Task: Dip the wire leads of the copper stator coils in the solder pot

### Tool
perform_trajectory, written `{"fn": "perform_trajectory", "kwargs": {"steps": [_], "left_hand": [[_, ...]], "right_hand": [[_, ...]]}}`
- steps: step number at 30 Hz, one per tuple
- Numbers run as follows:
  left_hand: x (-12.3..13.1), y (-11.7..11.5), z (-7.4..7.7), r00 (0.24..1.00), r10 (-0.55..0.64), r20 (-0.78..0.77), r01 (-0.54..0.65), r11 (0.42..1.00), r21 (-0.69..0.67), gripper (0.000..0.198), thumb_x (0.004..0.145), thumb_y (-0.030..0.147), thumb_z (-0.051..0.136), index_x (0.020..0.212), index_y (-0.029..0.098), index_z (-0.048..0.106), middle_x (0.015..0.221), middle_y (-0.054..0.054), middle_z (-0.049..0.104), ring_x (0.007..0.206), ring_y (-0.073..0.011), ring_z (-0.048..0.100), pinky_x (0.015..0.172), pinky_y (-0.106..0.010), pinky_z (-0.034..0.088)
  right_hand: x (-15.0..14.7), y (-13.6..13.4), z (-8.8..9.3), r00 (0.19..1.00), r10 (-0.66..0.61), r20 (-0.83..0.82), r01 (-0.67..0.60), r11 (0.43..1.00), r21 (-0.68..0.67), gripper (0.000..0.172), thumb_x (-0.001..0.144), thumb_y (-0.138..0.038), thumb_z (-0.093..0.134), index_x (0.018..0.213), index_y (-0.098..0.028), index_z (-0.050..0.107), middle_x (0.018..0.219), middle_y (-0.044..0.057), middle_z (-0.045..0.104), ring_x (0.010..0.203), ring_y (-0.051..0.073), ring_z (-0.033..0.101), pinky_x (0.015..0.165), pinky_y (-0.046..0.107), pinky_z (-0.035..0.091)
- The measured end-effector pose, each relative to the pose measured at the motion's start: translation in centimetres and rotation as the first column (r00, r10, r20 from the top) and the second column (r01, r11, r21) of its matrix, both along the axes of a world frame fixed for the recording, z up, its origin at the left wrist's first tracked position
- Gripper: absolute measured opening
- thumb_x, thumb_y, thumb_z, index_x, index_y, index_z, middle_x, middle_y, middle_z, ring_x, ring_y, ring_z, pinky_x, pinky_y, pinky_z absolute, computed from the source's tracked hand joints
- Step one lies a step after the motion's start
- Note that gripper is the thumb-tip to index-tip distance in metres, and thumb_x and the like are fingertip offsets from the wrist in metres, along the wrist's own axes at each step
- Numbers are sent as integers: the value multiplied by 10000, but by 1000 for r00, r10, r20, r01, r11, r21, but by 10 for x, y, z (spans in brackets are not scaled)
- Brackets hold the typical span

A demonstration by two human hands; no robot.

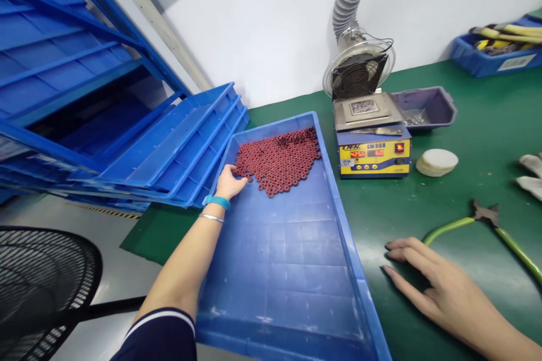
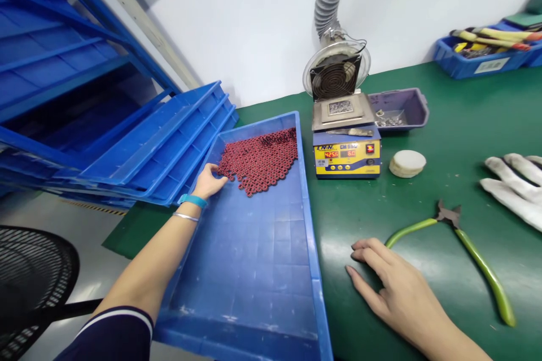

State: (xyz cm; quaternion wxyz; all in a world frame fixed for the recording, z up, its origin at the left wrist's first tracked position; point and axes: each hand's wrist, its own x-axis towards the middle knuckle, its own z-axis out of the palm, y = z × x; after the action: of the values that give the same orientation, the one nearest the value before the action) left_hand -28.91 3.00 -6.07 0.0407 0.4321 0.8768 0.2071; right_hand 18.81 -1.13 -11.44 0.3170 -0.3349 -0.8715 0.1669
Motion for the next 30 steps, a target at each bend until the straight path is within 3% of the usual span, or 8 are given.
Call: {"fn": "perform_trajectory", "kwargs": {"steps": [5, 11, 16, 21, 27, 30], "left_hand": [[-1, 4, 2, 1000, 4, 21, -2, 998, -58, 513, 620, 346, 807, 997, 167, 509, 1029, -96, 657, 959, -228, 643, 846, -308, 490], [-1, 0, 5, 1000, 17, -1, -17, 997, -79, 617, 652, 304, 783, 1163, 138, 480, 1207, -160, 603, 1097, -264, 606, 937, -341, 463], [0, -3, 4, 996, 33, 84, -24, 994, -107, 638, 640, 288, 805, 1174, 137, 490, 1132, -149, 649, 1012, -265, 650, 872, -339, 497], [-3, -2, 1, 987, 39, 157, -34, 999, -35, 645, 636, 207, 805, 1189, 126, 483, 1207, -163, 625, 1085, -258, 630, 923, -337, 495], [2, 2, -14, 969, 47, 242, -75, 991, 110, 572, 648, 159, 795, 1149, 121, 520, 1249, -156, 602, 1199, -237, 573, 1066, -332, 421], [5, 1, -20, 953, 59, 296, -113, 979, 167, 585, 638, 137, 796, 1160, 125, 532, 1273, -154, 588, 1184, -242, 584, 1021, -326, 468]], "right_hand": [[0, -1, 0, 1000, -3, 5, 3, 1000, 2, 152, 935, -352, 510, 922, -215, 575, 963, 51, 648, 783, 162, 687, 682, 261, 552], [-1, 0, 0, 1000, -3, 3, 3, 998, 57, 162, 957, -360, 480, 937, -217, 552, 949, 46, 636, 774, 149, 683, 671, 248, 550], [-1, 1, 1, 1000, -2, 20, 1, 997, 72, 171, 967, -362, 461, 935, -216, 543, 954, 48, 631, 782, 146, 683, 673, 243, 551], [-1, 0, 0, 1000, -3, 20, 2, 998, 68, 183, 973, -371, 449, 934, -216, 538, 951, 51, 625, 774, 148, 681, 667, 248, 550], [-1, 0, -1, 1000, 5, 14, -6, 997, 76, 182, 970, -369, 453, 926, -218, 544, 953, 60, 630, 771, 156, 684, 666, 259, 554], [-1, 0, -1, 1000, -1, 8, 0, 997, 74, 185, 968, -372, 453, 924, -218, 546, 946, 59, 634, 768, 158, 685, 661, 261, 554]]}}
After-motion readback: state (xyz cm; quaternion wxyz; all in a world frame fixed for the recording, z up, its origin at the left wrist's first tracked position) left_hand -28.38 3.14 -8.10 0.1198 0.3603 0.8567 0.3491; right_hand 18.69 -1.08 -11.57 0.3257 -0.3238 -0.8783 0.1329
